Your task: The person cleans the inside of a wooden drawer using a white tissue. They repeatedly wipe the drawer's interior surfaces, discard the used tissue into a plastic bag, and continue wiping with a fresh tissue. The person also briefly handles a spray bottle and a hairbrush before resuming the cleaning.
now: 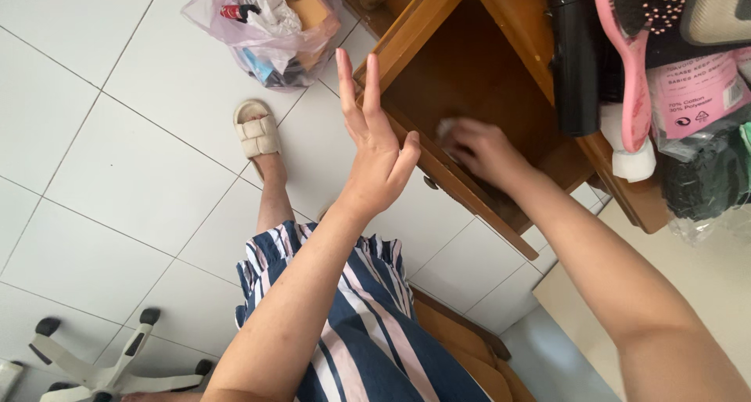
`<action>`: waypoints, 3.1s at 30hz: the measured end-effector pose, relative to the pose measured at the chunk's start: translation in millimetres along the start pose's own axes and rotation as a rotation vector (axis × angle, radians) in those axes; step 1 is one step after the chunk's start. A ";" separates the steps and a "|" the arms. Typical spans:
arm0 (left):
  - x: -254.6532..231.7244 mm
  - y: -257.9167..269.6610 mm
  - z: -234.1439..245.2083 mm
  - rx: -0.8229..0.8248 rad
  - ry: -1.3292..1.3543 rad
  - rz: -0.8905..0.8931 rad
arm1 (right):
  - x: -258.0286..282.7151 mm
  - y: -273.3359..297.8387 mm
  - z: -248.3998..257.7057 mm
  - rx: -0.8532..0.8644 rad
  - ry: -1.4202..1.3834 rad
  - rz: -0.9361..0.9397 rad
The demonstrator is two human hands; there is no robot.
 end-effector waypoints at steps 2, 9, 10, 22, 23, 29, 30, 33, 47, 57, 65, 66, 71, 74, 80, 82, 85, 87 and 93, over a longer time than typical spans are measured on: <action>-0.6 0.5 0.2 0.001 0.003 0.001 | 1.0 24.3 6.7 0.061 0.013 -0.072; -2.6 -3.4 4.4 0.001 0.003 -0.019 | -21.8 38.3 4.1 0.095 0.052 -0.155; -1.5 -4.1 5.2 0.007 0.006 -0.019 | -34.3 33.3 3.7 0.048 0.017 -0.115; 0.9 -0.1 2.5 0.008 0.020 0.011 | -170.2 -126.6 3.7 -0.523 0.079 -0.478; 0.8 0.4 1.7 0.006 0.027 0.020 | -144.3 -109.4 -9.4 -0.456 0.116 -0.438; -2.9 -0.7 1.9 -0.030 -0.016 0.000 | -29.8 -2.5 -31.8 -0.153 -0.047 -0.066; -3.3 -2.1 1.5 -0.036 -0.025 -0.001 | -35.8 -2.3 -28.7 -0.200 0.039 -0.003; -2.3 -2.3 1.6 -0.042 -0.034 -0.017 | -109.3 -17.9 -28.8 -0.474 -0.621 -0.175; 1.4 -2.8 -2.2 -0.253 0.096 0.016 | -63.7 45.3 -30.7 -0.214 0.106 -0.239; 6.2 2.8 -4.4 -0.240 0.113 0.031 | -270.4 -7.0 62.8 -0.912 -0.658 -0.386; 7.7 1.7 -7.1 -0.279 0.160 0.029 | -80.6 47.0 -8.9 -0.219 -0.155 -0.378; 6.0 2.0 -7.7 -0.298 0.160 0.026 | -61.0 53.0 -3.7 -0.157 -0.033 -0.357; 2.2 -2.9 -8.6 -0.366 0.190 0.044 | -89.9 43.3 10.7 -0.328 0.030 -0.448; 0.1 -2.5 -10.1 -0.377 0.234 0.075 | -170.5 0.6 33.5 -0.718 -0.312 -0.366; 3.6 -3.4 -16.2 -0.376 0.212 0.062 | -270.0 -120.2 85.6 -0.889 -0.390 -0.199; 6.0 -6.4 -21.1 -0.364 0.213 0.041 | -272.3 -140.6 102.6 -0.919 -0.316 -0.235; 7.4 -2.1 -20.9 -0.337 0.227 0.041 | -260.6 -140.3 104.3 -0.934 -0.246 -0.273; 6.8 -2.1 -17.4 -0.328 0.216 0.039 | -247.0 -138.5 102.3 -0.940 -0.230 -0.277; 3.6 -3.5 -10.5 -0.307 0.198 0.051 | -226.4 -73.4 92.4 -0.998 -0.237 -0.228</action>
Point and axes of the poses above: each hand's wrist, its own y-axis away from the middle knuckle, its own z-axis out of the back of the hand, x = y × z, the point moved 3 cm from there along -y, towards the middle knuckle, and after that the axes turned 4 degrees about -z, right-handed, at the moved point
